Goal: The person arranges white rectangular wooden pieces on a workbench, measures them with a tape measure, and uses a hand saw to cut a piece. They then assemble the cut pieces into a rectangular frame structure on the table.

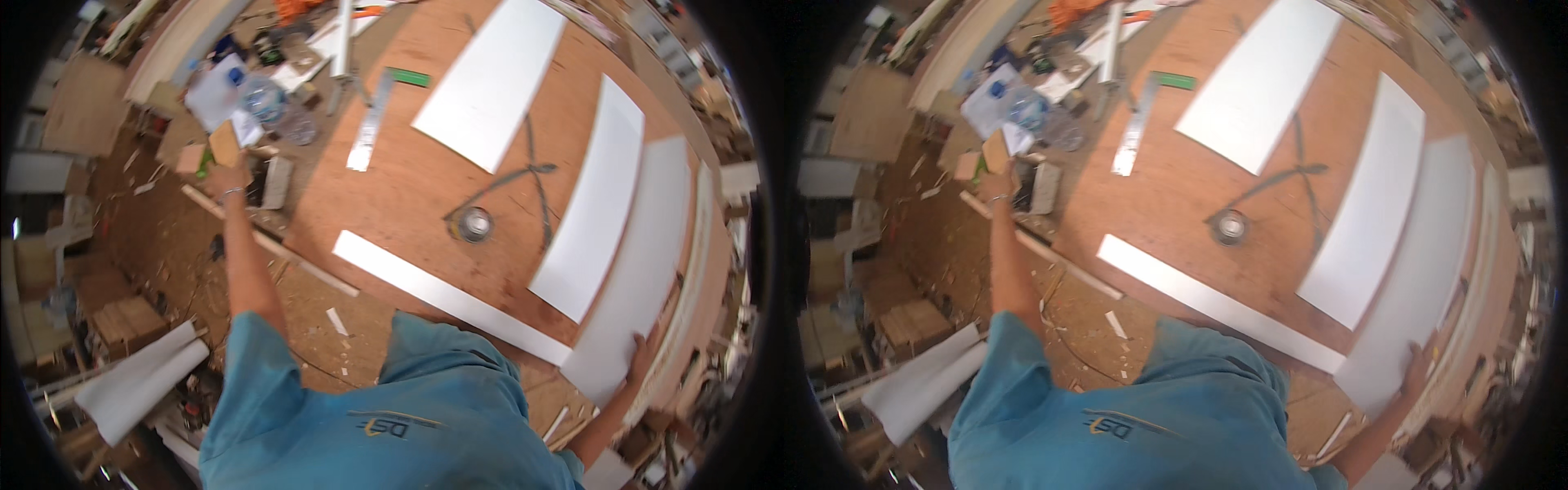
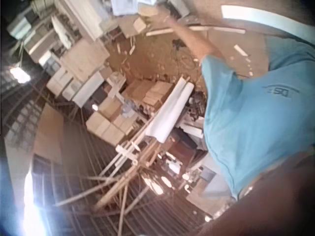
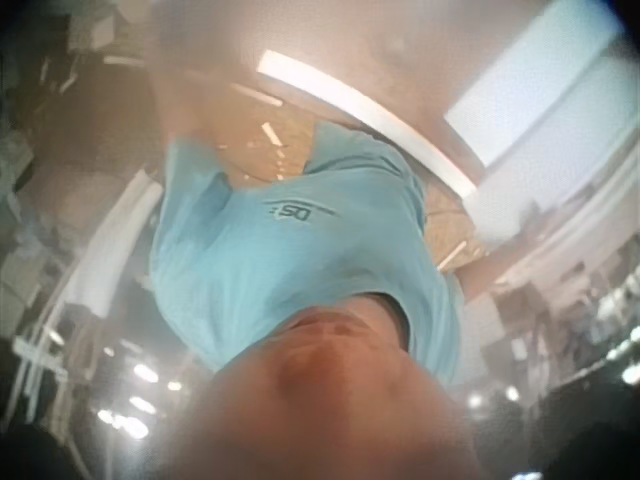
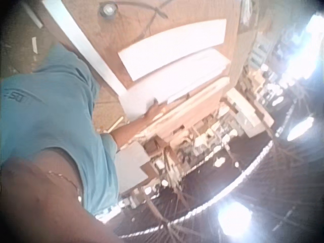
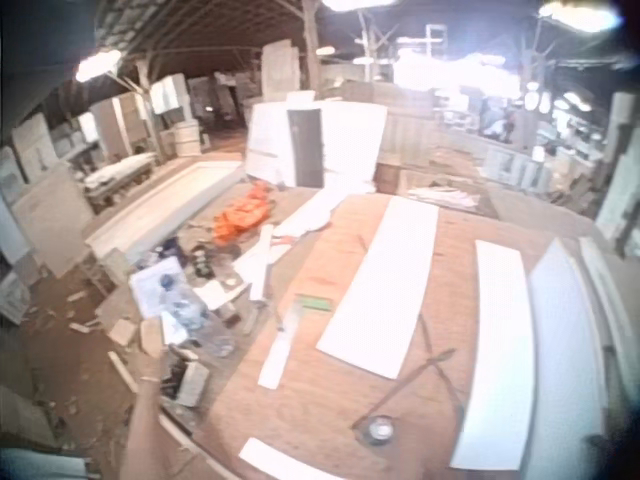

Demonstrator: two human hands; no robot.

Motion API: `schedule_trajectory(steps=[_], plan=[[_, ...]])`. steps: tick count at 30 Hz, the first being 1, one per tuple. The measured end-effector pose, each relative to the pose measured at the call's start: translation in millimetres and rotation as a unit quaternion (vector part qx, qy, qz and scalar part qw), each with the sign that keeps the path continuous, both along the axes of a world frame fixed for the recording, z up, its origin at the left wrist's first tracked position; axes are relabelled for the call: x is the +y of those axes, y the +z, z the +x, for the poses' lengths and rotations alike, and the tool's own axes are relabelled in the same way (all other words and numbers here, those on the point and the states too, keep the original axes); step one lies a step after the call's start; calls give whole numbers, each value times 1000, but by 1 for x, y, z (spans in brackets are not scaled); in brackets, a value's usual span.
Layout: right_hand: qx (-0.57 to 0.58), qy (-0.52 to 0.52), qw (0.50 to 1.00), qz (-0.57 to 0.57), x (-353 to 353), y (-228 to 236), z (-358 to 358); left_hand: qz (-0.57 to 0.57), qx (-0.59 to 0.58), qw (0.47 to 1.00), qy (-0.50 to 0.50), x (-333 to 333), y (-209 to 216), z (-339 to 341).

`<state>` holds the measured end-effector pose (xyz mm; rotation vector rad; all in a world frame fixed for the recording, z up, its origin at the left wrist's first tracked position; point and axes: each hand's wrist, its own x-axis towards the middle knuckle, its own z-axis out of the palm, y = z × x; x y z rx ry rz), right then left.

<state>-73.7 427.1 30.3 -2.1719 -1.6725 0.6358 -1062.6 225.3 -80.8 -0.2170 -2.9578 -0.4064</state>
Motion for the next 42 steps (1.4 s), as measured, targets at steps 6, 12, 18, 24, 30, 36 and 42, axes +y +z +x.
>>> schedule_trajectory(steps=[6,12,18,24,30,36,42], plan=[[67,30,997,3,1,-3,-12,128,45,950,-282,34,-9,169],[85,10,996,13,1,-2,-19,265,-387,733,-493,104,-34,391],[55,24,998,35,4,-12,-8,470,-340,739,-343,163,-30,319],[67,-3,997,26,2,-12,-6,438,-182,831,-289,213,-46,178],[68,-26,997,25,-1,-1,-21,416,-13,870,-263,281,-57,106],[57,-70,996,1,-2,6,-32,301,-67,927,-212,324,-63,38],[132,-80,988,-11,-6,10,-41,376,-28,916,-139,353,-74,0]])
